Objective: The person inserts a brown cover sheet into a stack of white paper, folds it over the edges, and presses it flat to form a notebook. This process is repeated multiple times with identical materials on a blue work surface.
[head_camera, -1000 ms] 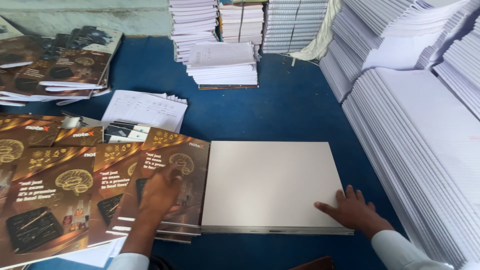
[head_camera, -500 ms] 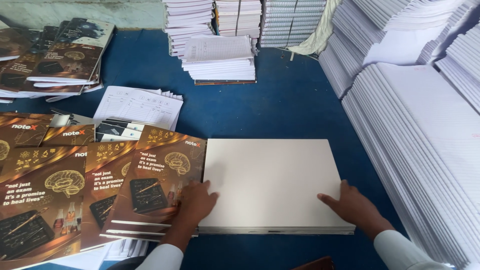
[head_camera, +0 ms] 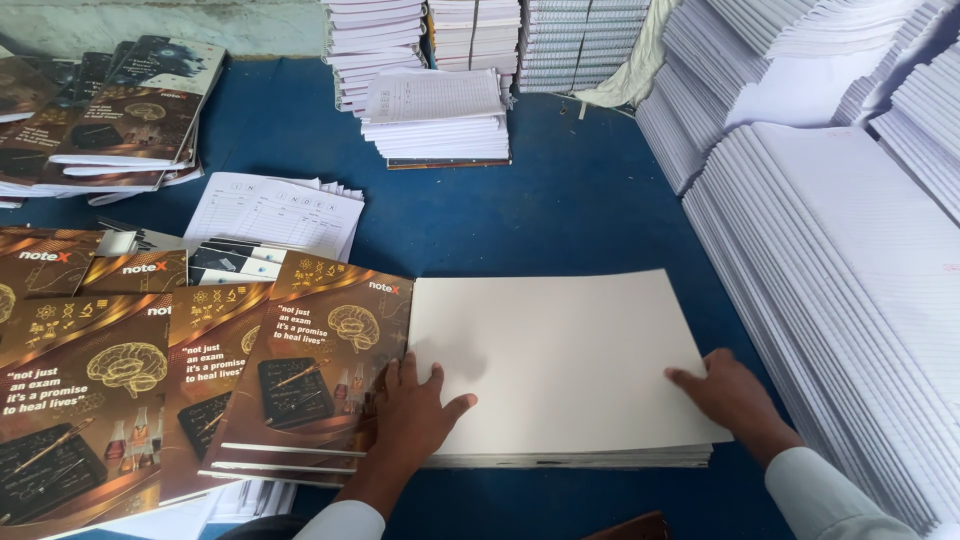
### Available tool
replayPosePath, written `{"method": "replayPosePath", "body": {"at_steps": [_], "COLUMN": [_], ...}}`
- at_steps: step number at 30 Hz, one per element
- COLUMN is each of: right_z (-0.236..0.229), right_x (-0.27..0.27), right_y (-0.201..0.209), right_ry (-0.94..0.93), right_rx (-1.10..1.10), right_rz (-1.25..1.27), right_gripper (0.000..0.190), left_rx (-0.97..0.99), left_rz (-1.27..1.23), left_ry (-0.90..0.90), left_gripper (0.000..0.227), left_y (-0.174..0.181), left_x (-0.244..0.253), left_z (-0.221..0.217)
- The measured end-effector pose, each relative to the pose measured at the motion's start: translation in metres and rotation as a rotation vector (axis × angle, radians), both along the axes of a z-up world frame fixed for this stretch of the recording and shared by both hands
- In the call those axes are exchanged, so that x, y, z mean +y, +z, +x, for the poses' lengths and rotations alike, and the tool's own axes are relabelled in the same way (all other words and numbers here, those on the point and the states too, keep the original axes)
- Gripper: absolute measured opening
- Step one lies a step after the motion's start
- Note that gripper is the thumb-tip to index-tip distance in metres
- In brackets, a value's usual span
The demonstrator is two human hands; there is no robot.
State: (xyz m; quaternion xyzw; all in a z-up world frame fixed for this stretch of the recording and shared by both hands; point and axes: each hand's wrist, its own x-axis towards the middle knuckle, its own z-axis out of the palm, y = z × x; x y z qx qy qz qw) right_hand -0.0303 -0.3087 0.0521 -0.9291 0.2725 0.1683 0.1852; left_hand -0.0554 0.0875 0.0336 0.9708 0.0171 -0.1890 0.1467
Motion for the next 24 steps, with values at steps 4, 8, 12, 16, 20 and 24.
{"method": "replayPosePath", "body": {"at_steps": [4,8,12,16,20,24], "right_z": [-0.006,-0.007,-0.009,-0.007,-0.004,-0.005], "right_x": [0.004,0.001,-0.008,-0.015,-0.019,-0.017], "right_y": [0.041,0.066,0.067,0.057,0.054,0.062], "right_ry": [-0.226,-0.369,-0.433,-0.45,-0.398,-0.29], "right_rx": [-0.161,-0.217,-0.266,-0.25,-0.196,-0.177], "right_rz": [0.328,0.582,0.668,0.676,0.521,0.343], "right_gripper": [0.059,0.054,0.055,0.056,0.054,0.05], "left_rx": [0.04,-0.139,-0.127,-0.07,-0.045,0.028], "left_rz": [-0.124,-0.298,-0.496,-0.72,-0.692,-0.79], "left_ry": [0.126,0.302,0.493,0.582,0.55,0.548], "left_gripper": [0.076,0.08,0.074,0.061,0.053,0.048], "left_y": [-0.001,-0.001,0.0,0.001,-0.002,-0.008], "left_x": [0.001,0.01,0.023,0.026,0.019,0.016], "left_z": [0.005,0.012,0.019,0.02,0.022,0.023]}}
